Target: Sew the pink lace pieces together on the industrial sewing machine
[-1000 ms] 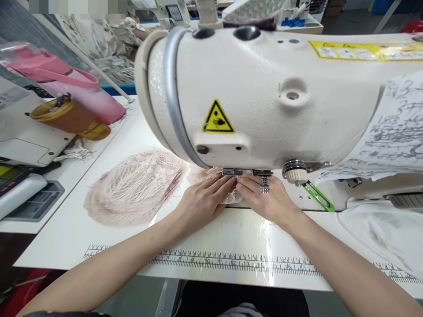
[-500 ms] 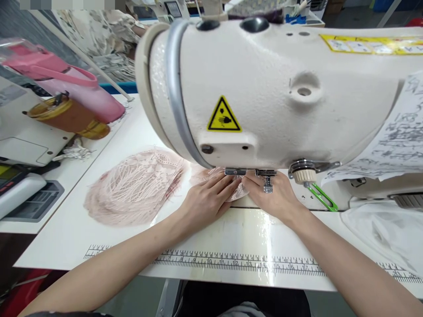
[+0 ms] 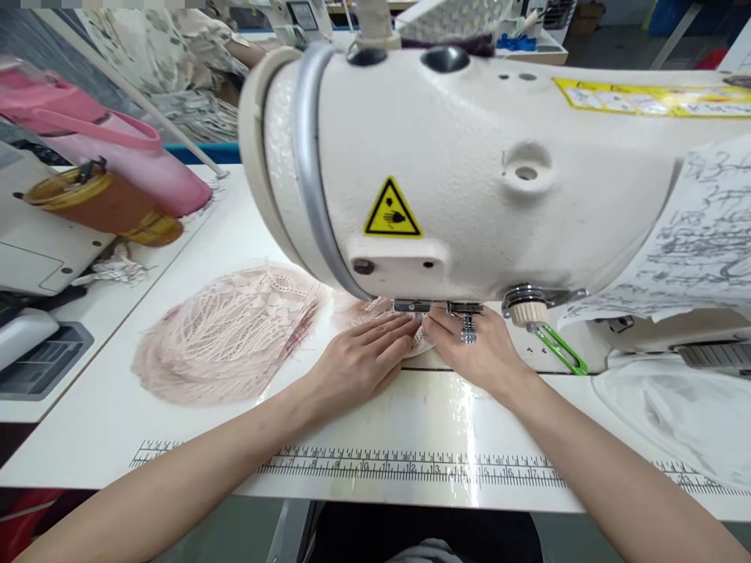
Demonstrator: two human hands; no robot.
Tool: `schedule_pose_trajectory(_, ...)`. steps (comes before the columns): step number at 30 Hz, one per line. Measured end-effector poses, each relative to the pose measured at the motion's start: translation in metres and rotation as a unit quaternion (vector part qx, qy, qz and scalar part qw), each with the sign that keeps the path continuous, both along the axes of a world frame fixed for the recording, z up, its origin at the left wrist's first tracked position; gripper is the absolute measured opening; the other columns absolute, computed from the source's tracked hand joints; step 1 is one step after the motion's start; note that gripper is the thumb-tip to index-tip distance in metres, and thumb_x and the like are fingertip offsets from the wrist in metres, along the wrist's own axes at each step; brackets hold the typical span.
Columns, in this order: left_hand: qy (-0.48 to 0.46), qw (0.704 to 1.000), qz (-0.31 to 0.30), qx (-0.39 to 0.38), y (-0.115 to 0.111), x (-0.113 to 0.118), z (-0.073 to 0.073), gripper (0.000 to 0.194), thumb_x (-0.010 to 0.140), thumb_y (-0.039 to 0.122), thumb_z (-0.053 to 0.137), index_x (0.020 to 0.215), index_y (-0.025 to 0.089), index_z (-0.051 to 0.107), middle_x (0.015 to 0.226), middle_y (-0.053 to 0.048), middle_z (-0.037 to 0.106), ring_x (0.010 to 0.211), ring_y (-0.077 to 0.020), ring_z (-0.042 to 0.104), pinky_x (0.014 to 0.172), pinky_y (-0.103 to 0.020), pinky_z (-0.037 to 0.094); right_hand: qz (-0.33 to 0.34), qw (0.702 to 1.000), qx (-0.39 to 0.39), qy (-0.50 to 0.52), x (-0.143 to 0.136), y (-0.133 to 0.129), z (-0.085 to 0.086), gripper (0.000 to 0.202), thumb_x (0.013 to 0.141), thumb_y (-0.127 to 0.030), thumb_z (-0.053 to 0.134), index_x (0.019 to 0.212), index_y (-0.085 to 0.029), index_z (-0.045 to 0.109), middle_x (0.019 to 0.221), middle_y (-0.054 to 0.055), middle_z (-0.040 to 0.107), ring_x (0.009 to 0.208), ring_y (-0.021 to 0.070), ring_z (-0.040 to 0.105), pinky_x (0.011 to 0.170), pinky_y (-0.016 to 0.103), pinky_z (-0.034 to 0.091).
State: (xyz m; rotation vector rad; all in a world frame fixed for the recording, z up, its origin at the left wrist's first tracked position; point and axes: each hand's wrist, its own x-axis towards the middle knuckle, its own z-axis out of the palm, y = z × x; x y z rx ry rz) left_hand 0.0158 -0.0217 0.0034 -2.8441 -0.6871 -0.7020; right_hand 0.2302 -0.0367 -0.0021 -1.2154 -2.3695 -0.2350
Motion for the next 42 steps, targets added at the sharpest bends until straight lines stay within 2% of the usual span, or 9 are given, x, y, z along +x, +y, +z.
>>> schedule_pose_trajectory(6,0.006,1.0,0.014,-0.01,0.001,-0.003,0.001,0.024,0.095,0.014,0.045,0.102,0.007,0.066,0.116,-0.015,0.07,0.111,-0.0224,0.067,0.1,-0.037,0.054,0.0,0.995,0.083,-0.057,-0.007,0.001,0.006,0.021,0.088,-0.008,0.053,0.098,-0.017,0.069,0.097,0.003,0.074,0.077,0.0157,0.062,0.067,0.032,0.037)
schedule_pose_trajectory(14,-0.006,0.999,0.038,-0.001,0.002,-0.003,0.006,0.022,0.09,0.011,0.045,0.098,0.011,0.065,0.113,-0.011,0.072,0.106,-0.0232,0.068,0.097,-0.041,0.055,0.018,0.992,0.115,-0.045,-0.012,0.002,0.002,0.019,0.087,-0.007,0.053,0.094,-0.017,0.068,0.093,0.001,0.074,0.075,0.0136,0.062,0.058,0.032,0.033)
schedule_pose_trajectory(17,-0.013,0.998,0.059,0.025,0.0,-0.002,0.011,0.019,0.087,0.008,0.046,0.09,0.014,0.063,0.103,-0.007,0.073,0.093,-0.0223,0.069,0.083,-0.039,0.055,0.033,0.993,0.105,-0.041,-0.015,0.001,0.002,0.015,0.087,-0.009,0.054,0.089,-0.017,0.066,0.088,0.002,0.072,0.073,0.0131,0.06,0.054,0.031,0.031)
schedule_pose_trajectory(20,-0.02,0.997,0.065,0.047,-0.001,-0.002,0.014,0.019,0.088,0.006,0.046,0.077,0.017,0.058,0.079,-0.001,0.069,0.069,-0.0164,0.064,0.07,-0.033,0.05,0.053,0.993,0.107,-0.027,-0.017,-0.001,0.004,0.014,0.085,-0.007,0.054,0.082,-0.017,0.064,0.081,0.0,0.069,0.072,0.0126,0.057,0.052,0.03,0.029)
schedule_pose_trajectory(23,-0.029,0.996,0.055,0.058,-0.002,-0.002,0.016,0.025,0.089,0.007,0.045,0.068,0.019,0.053,0.066,0.002,0.061,0.059,-0.014,0.057,0.068,-0.032,0.046,0.061,0.991,0.123,0.002,-0.019,-0.003,0.008,0.018,0.082,-0.004,0.051,0.073,-0.018,0.059,0.073,-0.002,0.065,0.072,0.0124,0.055,0.052,0.028,0.029)
schedule_pose_trajectory(30,-0.025,0.998,0.06,0.019,0.0,-0.002,0.027,0.015,0.075,0.009,0.043,0.074,0.02,0.054,0.073,-0.004,0.065,0.066,-0.0225,0.063,0.063,-0.036,0.047,0.071,0.986,0.147,0.03,-0.02,0.003,0.008,0.026,0.085,-0.009,0.053,0.062,-0.02,0.053,0.06,-0.007,0.058,0.061,0.0083,0.049,0.057,0.024,0.037)
schedule_pose_trajectory(34,-0.05,0.997,0.054,0.028,0.009,-0.006,0.025,0.018,0.085,0.013,0.041,0.077,0.021,0.055,0.084,-0.005,0.07,0.079,-0.0236,0.068,0.062,-0.033,0.049,0.066,0.986,0.153,0.034,-0.015,0.009,0.001,0.024,0.089,-0.017,0.055,0.065,-0.021,0.057,0.06,-0.008,0.06,0.06,0.0072,0.049,0.054,0.022,0.035)
schedule_pose_trajectory(37,-0.082,0.995,0.053,-0.017,0.015,-0.009,0.02,0.022,0.092,0.016,0.039,0.081,0.021,0.057,0.097,-0.006,0.071,0.089,-0.0221,0.068,0.066,-0.03,0.052,0.076,0.988,0.129,0.025,-0.014,0.01,-0.002,0.023,0.092,-0.023,0.054,0.07,-0.022,0.06,0.061,-0.008,0.062,0.058,0.0073,0.05,0.055,0.022,0.034)
schedule_pose_trajectory(42,-0.088,0.984,0.053,-0.145,0.015,-0.009,0.017,0.027,0.094,0.021,0.035,0.075,0.022,0.053,0.073,-0.002,0.063,0.075,-0.019,0.065,0.062,-0.027,0.052,0.078,0.989,0.12,0.045,-0.014,0.01,-0.002,0.028,0.095,-0.03,0.05,0.071,-0.022,0.062,0.064,-0.007,0.064,0.063,0.0079,0.054,0.058,0.024,0.036)
